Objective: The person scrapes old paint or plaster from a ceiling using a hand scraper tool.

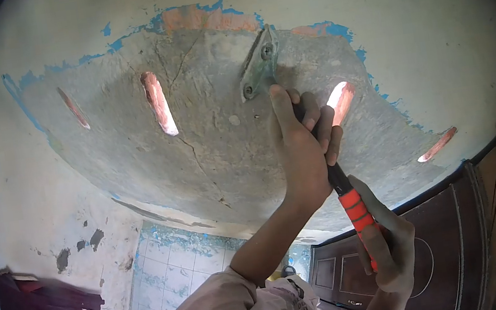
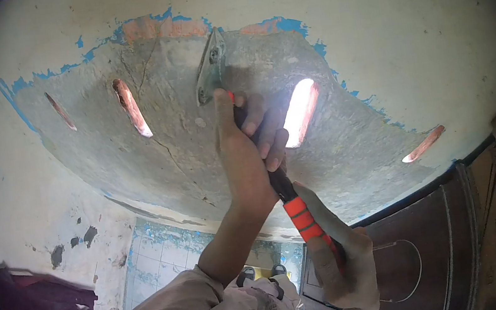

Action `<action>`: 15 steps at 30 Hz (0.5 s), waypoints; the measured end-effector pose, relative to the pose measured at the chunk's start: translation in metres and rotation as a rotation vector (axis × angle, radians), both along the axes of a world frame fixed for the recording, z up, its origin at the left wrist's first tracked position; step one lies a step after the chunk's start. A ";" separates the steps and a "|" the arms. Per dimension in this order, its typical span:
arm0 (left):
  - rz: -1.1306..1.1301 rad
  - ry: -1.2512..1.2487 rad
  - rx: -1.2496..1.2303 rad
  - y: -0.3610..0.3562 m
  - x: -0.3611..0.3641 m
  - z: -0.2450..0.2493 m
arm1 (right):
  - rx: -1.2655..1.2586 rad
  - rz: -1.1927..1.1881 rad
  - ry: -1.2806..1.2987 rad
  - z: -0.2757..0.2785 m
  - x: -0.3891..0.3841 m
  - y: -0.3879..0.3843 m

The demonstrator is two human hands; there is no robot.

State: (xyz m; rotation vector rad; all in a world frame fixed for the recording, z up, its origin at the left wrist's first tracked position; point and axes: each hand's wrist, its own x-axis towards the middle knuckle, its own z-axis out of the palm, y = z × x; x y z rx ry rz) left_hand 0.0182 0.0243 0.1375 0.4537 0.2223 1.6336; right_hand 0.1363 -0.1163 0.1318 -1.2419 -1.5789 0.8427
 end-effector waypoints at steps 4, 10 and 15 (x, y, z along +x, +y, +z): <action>0.005 -0.040 -0.012 0.000 0.006 -0.002 | -0.019 -0.018 -0.061 -0.004 0.009 -0.003; 0.083 0.023 -0.017 0.009 -0.005 0.004 | 0.015 0.059 -0.023 0.004 0.003 0.017; 0.051 0.071 -0.055 0.002 0.000 0.006 | -0.017 0.008 -0.011 0.005 0.002 0.007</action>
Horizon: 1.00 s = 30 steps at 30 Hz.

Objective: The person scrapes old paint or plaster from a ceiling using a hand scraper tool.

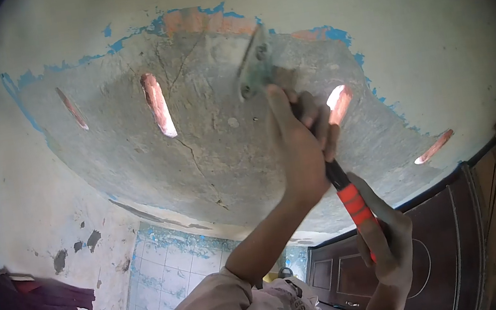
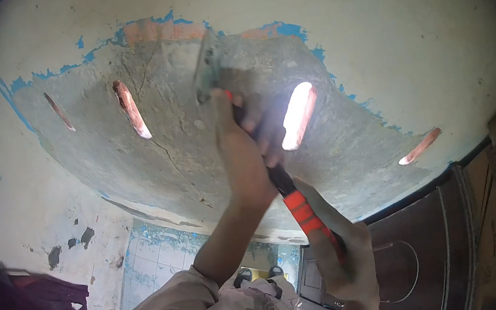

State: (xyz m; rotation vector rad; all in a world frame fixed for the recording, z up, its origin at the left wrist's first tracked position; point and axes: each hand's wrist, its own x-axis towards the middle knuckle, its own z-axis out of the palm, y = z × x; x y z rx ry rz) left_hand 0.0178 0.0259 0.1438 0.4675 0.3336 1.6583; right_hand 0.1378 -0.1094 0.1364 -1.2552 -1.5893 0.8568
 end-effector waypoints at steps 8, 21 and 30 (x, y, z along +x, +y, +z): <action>-0.050 -0.037 0.065 0.002 -0.004 -0.003 | 0.012 -0.068 -0.034 -0.004 -0.005 -0.005; 0.008 -0.091 0.023 0.007 -0.014 -0.005 | -0.036 -0.059 -0.045 0.006 -0.017 0.003; 0.025 -0.073 -0.055 0.007 -0.018 -0.001 | -0.036 -0.023 -0.001 0.003 -0.014 0.010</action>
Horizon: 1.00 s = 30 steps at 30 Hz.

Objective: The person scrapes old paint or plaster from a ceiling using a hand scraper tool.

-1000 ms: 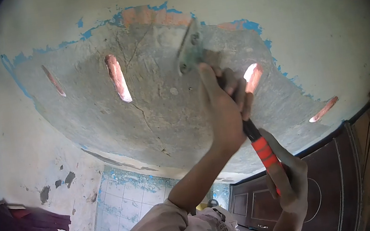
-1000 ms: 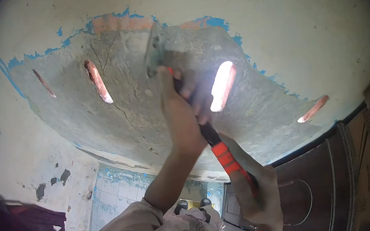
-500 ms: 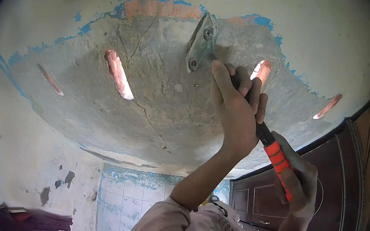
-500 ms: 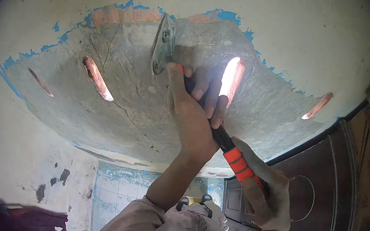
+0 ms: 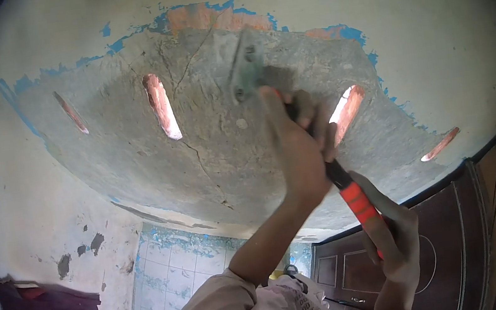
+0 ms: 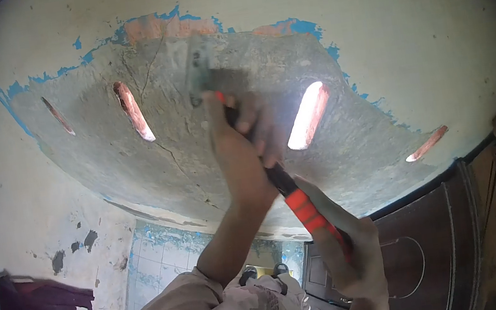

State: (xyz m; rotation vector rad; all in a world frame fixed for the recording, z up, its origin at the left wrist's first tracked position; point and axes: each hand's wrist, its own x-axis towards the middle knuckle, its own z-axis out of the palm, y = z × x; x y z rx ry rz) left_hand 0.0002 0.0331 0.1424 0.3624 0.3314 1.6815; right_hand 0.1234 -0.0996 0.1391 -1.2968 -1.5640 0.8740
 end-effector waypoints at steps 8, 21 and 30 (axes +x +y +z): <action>-0.093 0.040 0.114 -0.004 0.018 -0.002 | 0.013 -0.090 -0.002 -0.002 0.012 -0.017; -0.053 0.051 0.134 0.000 0.011 -0.008 | 0.060 -0.009 0.053 -0.010 0.008 -0.008; -0.122 -0.016 0.161 -0.004 0.017 -0.006 | 0.067 -0.086 0.051 -0.015 0.015 -0.016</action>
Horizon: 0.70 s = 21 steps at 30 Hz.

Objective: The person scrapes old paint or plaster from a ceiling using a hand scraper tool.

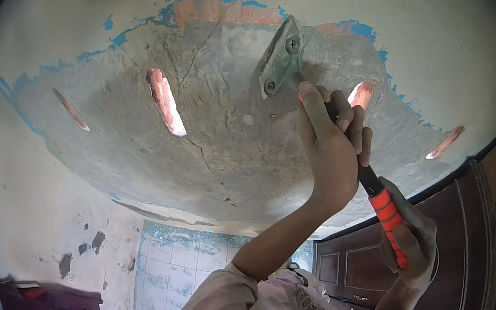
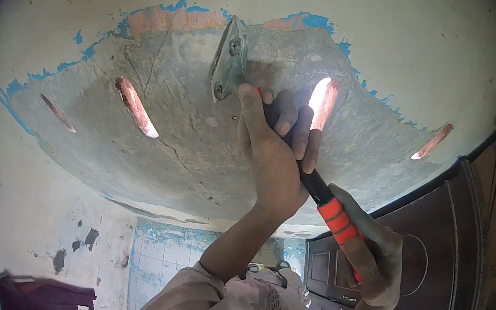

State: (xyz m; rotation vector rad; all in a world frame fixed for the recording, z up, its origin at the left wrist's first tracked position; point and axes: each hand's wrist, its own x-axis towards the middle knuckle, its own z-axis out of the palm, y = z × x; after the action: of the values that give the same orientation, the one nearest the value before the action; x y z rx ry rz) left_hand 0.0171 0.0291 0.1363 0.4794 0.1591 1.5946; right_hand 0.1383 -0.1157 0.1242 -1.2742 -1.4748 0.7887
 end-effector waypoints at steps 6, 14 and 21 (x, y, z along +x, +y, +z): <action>0.000 -0.007 0.031 0.001 -0.004 -0.002 | -0.013 0.003 0.002 0.001 -0.005 0.001; 0.167 0.051 -0.037 0.021 -0.048 -0.007 | -0.138 0.163 0.075 0.010 -0.037 0.035; 0.027 0.024 -0.005 0.003 -0.007 -0.003 | -0.036 0.046 0.053 0.000 -0.012 0.006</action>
State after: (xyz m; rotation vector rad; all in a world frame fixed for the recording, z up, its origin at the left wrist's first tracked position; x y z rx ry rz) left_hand 0.0098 0.0317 0.1330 0.4948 0.1882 1.6149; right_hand 0.1266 -0.1100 0.1240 -1.2403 -1.4577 0.8764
